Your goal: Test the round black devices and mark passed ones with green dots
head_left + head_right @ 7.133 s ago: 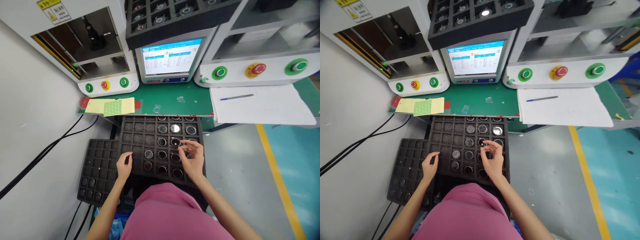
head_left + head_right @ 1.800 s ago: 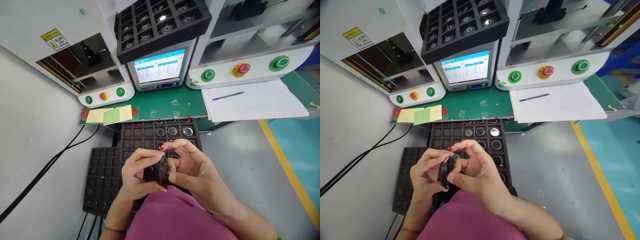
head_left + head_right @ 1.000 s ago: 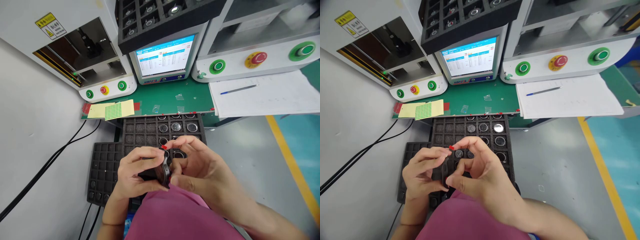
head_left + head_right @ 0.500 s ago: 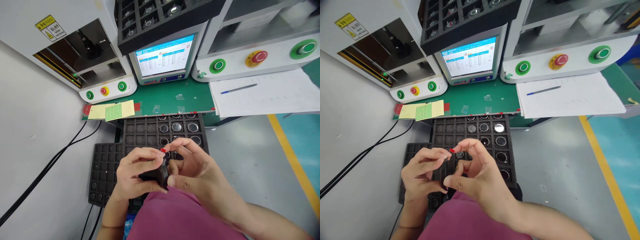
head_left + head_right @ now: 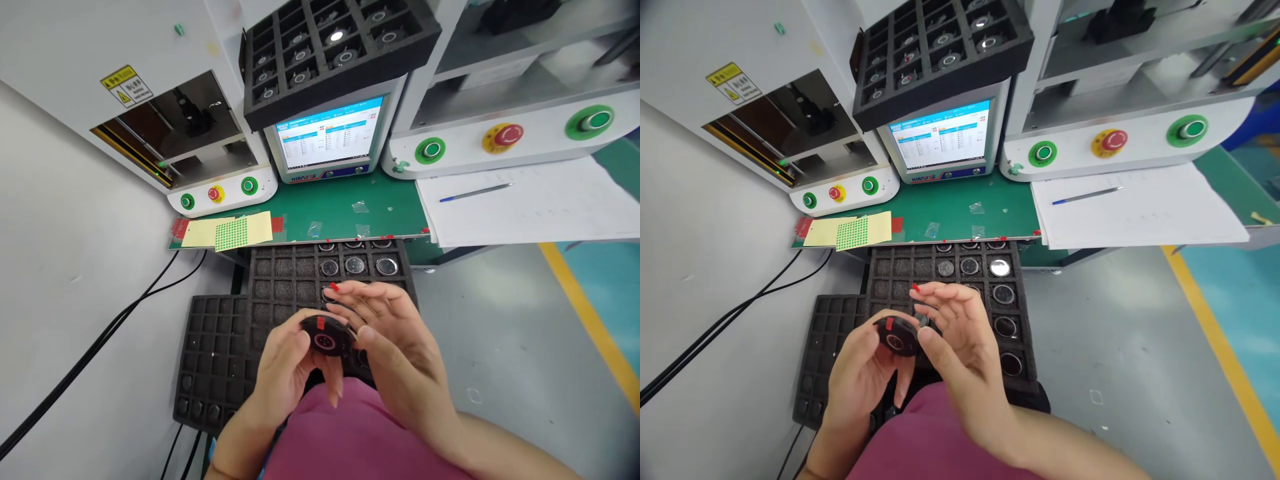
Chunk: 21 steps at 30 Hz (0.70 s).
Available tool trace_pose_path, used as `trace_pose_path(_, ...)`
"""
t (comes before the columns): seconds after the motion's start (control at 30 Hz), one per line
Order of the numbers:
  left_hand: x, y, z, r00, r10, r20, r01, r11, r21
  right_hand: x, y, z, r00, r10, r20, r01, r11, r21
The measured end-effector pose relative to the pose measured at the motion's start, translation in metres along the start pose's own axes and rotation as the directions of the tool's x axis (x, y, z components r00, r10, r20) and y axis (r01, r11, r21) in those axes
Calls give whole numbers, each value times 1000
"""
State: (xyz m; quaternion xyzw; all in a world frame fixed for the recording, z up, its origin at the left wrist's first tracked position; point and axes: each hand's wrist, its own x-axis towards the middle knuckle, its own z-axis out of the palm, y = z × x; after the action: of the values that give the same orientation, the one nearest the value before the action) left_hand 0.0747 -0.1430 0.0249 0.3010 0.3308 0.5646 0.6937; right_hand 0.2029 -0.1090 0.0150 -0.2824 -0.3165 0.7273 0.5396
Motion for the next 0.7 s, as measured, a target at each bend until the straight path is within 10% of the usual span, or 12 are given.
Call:
trace_pose_path(0.3,1,-16,7,967,185,-173,-114,928,355,-4,4,11,991,106,84,-109,994,30)
trace_pose_path(0.7,-4,-9,9,980,198,-17,-138,736,662,-7,5,17,991,126,39,-125,992,-29)
